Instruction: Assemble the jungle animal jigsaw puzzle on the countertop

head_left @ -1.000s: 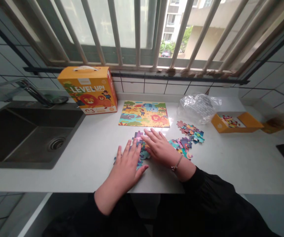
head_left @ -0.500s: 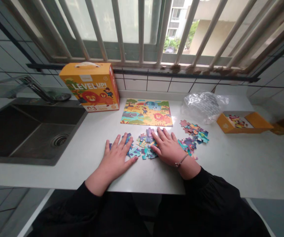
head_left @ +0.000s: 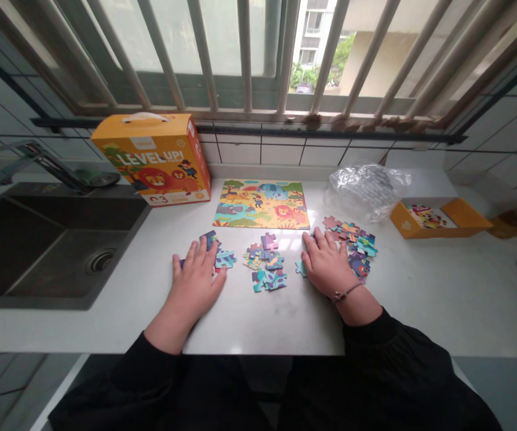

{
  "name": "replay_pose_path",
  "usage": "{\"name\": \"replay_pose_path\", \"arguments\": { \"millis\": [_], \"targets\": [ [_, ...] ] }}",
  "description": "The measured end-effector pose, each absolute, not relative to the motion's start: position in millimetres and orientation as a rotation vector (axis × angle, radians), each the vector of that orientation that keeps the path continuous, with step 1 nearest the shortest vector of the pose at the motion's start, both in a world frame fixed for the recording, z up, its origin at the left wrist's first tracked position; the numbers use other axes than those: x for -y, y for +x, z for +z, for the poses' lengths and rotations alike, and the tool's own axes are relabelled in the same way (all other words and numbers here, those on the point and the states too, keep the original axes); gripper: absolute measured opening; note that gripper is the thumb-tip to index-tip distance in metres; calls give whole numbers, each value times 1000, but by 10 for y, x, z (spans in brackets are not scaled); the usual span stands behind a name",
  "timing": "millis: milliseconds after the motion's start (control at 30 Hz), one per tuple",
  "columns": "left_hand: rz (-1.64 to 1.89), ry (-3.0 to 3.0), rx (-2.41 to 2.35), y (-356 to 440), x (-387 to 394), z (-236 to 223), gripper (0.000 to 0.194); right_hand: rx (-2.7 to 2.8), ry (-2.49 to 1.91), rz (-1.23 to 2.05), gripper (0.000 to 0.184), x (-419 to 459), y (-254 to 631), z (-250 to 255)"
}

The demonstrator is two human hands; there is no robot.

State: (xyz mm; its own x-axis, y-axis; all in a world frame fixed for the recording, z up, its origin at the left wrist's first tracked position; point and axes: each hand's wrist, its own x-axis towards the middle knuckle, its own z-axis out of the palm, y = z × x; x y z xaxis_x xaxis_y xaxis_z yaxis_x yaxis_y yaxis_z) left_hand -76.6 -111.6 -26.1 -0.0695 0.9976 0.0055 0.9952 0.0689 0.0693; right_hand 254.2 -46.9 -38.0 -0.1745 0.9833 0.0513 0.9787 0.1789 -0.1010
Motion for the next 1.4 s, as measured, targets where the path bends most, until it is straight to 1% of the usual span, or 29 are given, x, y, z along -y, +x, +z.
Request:
{"name": "replay_pose_path", "arguments": {
  "millis": [100,200,267,367,467,533,600,667,733,833,900,1033,1167,1400],
  "targets": [
    [285,2129,-2323,-766,1116,-260,63,2286,-1769,-10,46,466,2501,-325],
    [544,2312,-2213,-722,1129,-238,50,2352,-1432,61,34,492,2372,-240],
    [632,2479,-1997,-658,1148,-236,42,2446,-1194,137,33,540,2264,-205],
    [581,2617,-1658,-519,1186,-286,40,2574,-979,169,38,664,2122,-222],
    [510,2617,-1520,-381,1231,-361,47,2620,-1032,164,49,818,2052,-301],
    [508,2609,-1490,-322,1262,-385,50,2602,-1140,140,48,920,2054,-369],
    [532,2603,-1486,-297,1292,-379,49,2553,-1245,95,46,1017,2086,-440],
    [585,2569,-1591,-304,1315,-355,46,2475,-1343,45,47,1110,2130,-508],
    [655,2475,-1811,-334,1330,-333,44,2369,-1412,-3,48,1194,2168,-556],
    [702,2283,-2112,-390,1336,-324,44,2246,-1407,-54,41,1289,2193,-563],
    [667,2208,-2186,-412,1335,-331,46,2226,-1367,-73,34,1327,2185,-526],
    [560,2278,-2090,-398,1339,-337,48,2290,-1325,-79,26,1340,2144,-436],
    [531,2402,-1964,-364,1350,-338,50,2334,-1322,-59,25,1320,2119,-403],
    [508,2352,-2098,-341,1338,-356,61,2296,-1309,-51,23,1315,2111,-415]
  ]
}}
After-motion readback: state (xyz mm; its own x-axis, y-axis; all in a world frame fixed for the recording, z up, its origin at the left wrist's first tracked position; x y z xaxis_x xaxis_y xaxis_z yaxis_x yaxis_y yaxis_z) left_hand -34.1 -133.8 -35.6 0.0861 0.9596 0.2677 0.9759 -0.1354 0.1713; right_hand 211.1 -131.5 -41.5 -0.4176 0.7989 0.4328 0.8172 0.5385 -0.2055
